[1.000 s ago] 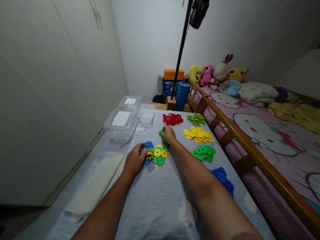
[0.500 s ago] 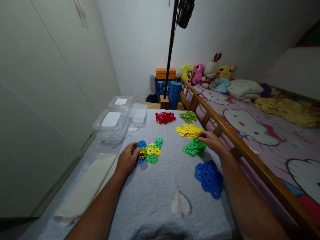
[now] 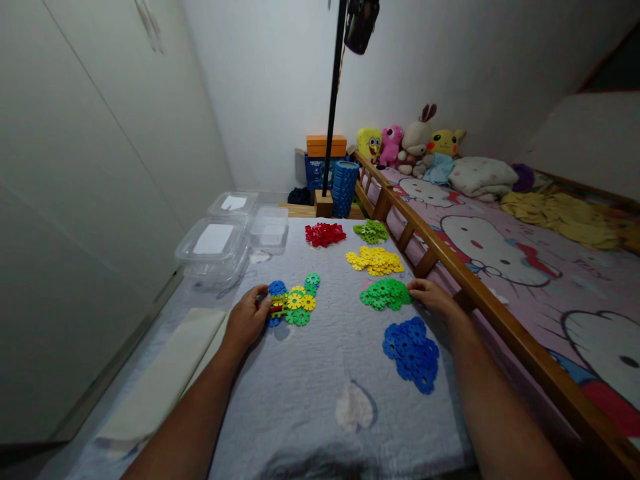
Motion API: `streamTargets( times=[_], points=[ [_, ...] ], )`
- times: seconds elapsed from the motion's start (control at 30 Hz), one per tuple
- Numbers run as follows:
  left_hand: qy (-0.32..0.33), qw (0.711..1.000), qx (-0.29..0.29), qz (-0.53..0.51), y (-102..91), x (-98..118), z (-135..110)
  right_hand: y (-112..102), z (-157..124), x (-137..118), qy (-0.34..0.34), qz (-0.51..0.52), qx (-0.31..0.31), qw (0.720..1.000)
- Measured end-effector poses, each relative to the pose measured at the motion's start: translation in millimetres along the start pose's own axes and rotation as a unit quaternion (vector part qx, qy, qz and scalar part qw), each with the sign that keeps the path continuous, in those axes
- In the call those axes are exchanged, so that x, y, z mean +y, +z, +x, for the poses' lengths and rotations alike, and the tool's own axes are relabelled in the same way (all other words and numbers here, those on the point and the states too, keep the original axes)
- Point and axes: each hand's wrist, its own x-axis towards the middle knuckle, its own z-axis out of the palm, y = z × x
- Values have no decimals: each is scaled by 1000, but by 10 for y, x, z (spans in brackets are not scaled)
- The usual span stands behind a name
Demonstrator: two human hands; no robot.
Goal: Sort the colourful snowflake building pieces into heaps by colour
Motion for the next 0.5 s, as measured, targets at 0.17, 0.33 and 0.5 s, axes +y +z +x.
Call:
streamTargets(
  times=[0.17, 0.33, 0.5],
  points=[
    [-4, 1000, -1, -1, -3, 13, -6, 62, 30, 76, -20, 2, 55, 998],
    [-4, 1000, -2, -4, -3, 8, -3, 58, -69, 49, -32, -15, 95, 995],
    [-2, 1000, -2, -5, -6, 17, -2, 205, -210, -287, -95, -67, 120, 986]
  ],
)
